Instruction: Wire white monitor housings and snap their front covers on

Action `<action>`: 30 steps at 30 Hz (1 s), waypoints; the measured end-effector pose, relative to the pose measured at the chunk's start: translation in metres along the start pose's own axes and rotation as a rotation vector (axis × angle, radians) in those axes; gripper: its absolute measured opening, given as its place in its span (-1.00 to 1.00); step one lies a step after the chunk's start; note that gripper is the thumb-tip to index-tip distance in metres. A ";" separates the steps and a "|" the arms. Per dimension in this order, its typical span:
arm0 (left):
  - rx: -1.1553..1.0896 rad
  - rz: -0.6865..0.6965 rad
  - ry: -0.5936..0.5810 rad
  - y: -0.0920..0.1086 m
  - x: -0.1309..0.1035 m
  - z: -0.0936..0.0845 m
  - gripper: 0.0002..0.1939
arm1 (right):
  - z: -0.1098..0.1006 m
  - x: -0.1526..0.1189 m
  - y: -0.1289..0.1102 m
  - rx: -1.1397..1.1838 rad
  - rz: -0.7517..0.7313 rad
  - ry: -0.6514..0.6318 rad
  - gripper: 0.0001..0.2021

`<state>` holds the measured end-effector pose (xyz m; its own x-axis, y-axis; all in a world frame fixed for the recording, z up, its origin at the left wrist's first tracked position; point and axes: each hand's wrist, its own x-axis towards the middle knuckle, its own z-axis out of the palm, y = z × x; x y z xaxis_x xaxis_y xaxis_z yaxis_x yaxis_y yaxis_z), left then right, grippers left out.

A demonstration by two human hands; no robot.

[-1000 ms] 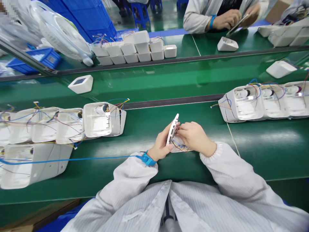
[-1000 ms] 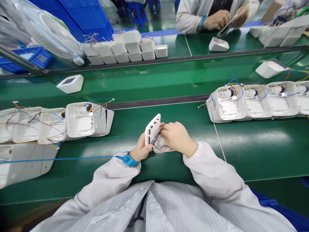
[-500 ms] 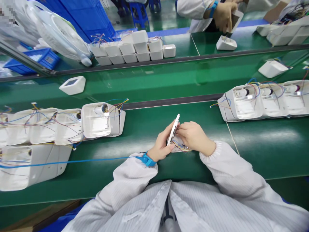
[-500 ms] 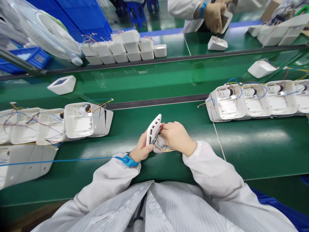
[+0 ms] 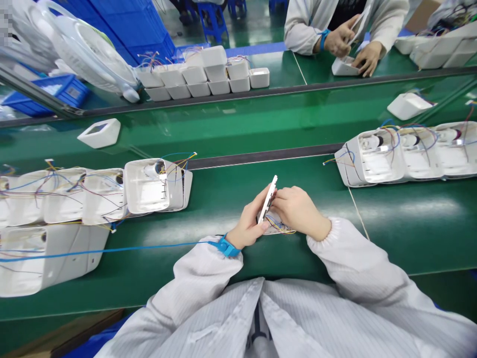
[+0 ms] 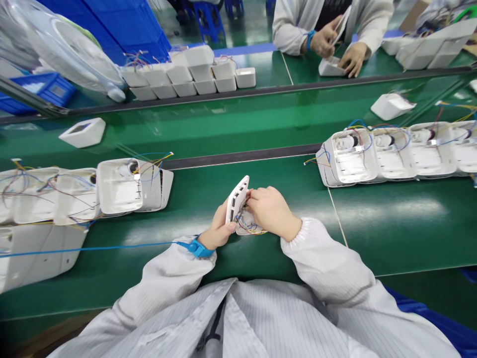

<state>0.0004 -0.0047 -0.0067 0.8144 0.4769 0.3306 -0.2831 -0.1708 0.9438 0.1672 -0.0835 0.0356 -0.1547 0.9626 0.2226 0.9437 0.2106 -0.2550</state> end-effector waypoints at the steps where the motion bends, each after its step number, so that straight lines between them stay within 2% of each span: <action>1: -0.023 0.000 0.000 -0.001 0.000 0.000 -0.17 | -0.001 0.000 0.000 0.015 0.016 0.001 -0.76; 5: -0.102 0.015 0.047 -0.005 -0.001 0.000 -0.15 | -0.009 -0.002 0.011 0.217 0.075 0.036 -0.86; 7: -0.110 0.022 0.090 -0.007 -0.001 0.000 -0.14 | -0.013 -0.004 0.021 0.289 0.174 0.026 -0.85; 9: -0.108 0.031 0.111 -0.006 -0.001 0.001 -0.13 | -0.016 -0.006 0.030 0.285 0.307 -0.047 -0.86; 11: -0.103 0.035 0.101 -0.005 0.000 0.002 -0.13 | -0.019 -0.008 0.034 0.261 0.377 -0.149 -0.92; 13: -0.104 0.035 0.083 -0.003 0.001 0.002 -0.12 | -0.021 -0.008 0.034 0.252 0.382 -0.205 -0.95; 17: -0.108 0.037 0.066 -0.003 0.001 0.001 -0.14 | -0.021 -0.008 0.033 0.272 0.397 -0.223 -0.96; 19: -0.107 0.035 0.067 -0.003 0.001 0.000 -0.14 | -0.020 -0.008 0.033 0.296 0.375 -0.215 -0.93; 21: -0.110 0.031 0.070 -0.003 0.001 0.000 -0.14 | -0.022 -0.009 0.030 0.314 0.325 -0.135 -0.91; 23: -0.116 0.024 0.069 -0.002 0.001 0.000 -0.16 | -0.028 -0.009 0.024 0.390 0.239 -0.059 -0.86; 24: -0.118 0.021 0.067 -0.001 0.001 0.000 -0.17 | -0.031 -0.009 0.020 0.454 0.181 -0.062 -0.82; 27: -0.114 0.011 0.058 0.001 0.002 0.000 -0.17 | -0.042 -0.009 0.006 0.623 0.002 -0.203 -0.73; 30: -0.114 0.008 0.052 0.002 0.002 -0.001 -0.17 | -0.045 -0.009 0.000 0.676 -0.069 -0.274 -0.84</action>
<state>0.0011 -0.0032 -0.0045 0.7851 0.5207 0.3354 -0.3480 -0.0772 0.9343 0.1821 -0.0999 0.0763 -0.3582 0.9328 0.0386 0.5564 0.2465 -0.7935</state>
